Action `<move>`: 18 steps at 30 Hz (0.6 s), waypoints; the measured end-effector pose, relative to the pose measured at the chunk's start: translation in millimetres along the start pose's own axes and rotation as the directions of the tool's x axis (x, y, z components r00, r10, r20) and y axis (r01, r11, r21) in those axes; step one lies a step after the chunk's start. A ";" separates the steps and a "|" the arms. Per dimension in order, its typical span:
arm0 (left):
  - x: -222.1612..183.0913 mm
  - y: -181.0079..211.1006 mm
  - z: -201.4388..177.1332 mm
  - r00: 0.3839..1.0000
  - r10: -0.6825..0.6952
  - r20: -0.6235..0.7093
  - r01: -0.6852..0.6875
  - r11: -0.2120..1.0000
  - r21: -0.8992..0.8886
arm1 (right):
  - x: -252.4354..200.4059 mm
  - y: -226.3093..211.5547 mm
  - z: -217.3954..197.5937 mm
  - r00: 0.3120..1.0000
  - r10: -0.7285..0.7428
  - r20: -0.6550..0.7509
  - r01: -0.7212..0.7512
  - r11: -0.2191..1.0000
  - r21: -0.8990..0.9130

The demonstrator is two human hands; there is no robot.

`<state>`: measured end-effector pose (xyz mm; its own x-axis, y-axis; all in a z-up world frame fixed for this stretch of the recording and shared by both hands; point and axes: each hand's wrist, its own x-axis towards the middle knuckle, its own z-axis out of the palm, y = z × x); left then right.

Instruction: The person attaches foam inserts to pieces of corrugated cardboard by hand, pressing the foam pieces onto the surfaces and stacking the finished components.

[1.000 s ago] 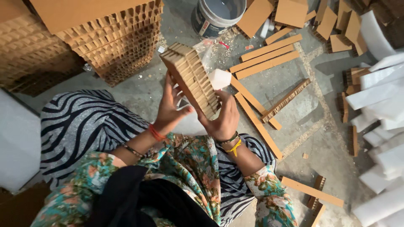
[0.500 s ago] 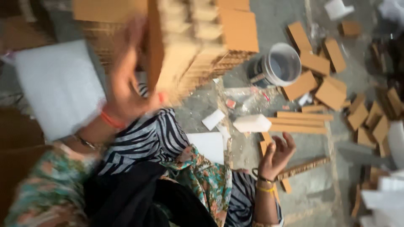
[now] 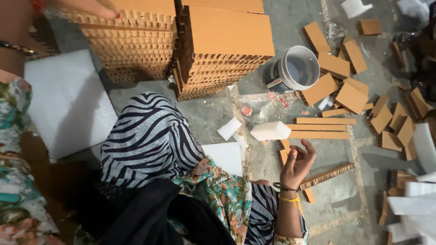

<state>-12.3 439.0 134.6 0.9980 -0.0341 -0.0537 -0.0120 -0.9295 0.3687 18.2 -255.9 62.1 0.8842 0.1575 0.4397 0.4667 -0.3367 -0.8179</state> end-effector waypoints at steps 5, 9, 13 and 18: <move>-8.3 -26.9 18.2 0.998 0.054 -0.026 -0.054 0.998 -0.021 | 2.4 3.3 0.7 0.998 0.064 0.000 -0.064 0.998 -0.019; 3.2 -50.5 38.6 0.992 0.106 -0.061 -0.108 0.994 -0.017 | 1.4 4.8 -0.1 0.999 0.043 0.025 -0.042 0.998 -0.048; 19.1 -71.1 55.5 0.972 0.195 -0.132 -0.199 0.980 -0.016 | 6.9 -1.6 -5.7 0.999 0.022 0.034 -0.021 0.999 -0.028; -28.3 -33.0 50.4 0.964 0.109 -0.242 -0.147 0.978 -0.145 | 18.9 -13.4 -13.0 1.000 -0.016 -0.023 0.014 0.997 -0.071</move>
<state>-43.3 452.2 77.2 0.9760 -0.0457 0.2129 -0.1497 -0.8510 0.5034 28.4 -260.5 86.2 0.8762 0.1413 0.4608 0.4763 -0.3998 -0.7831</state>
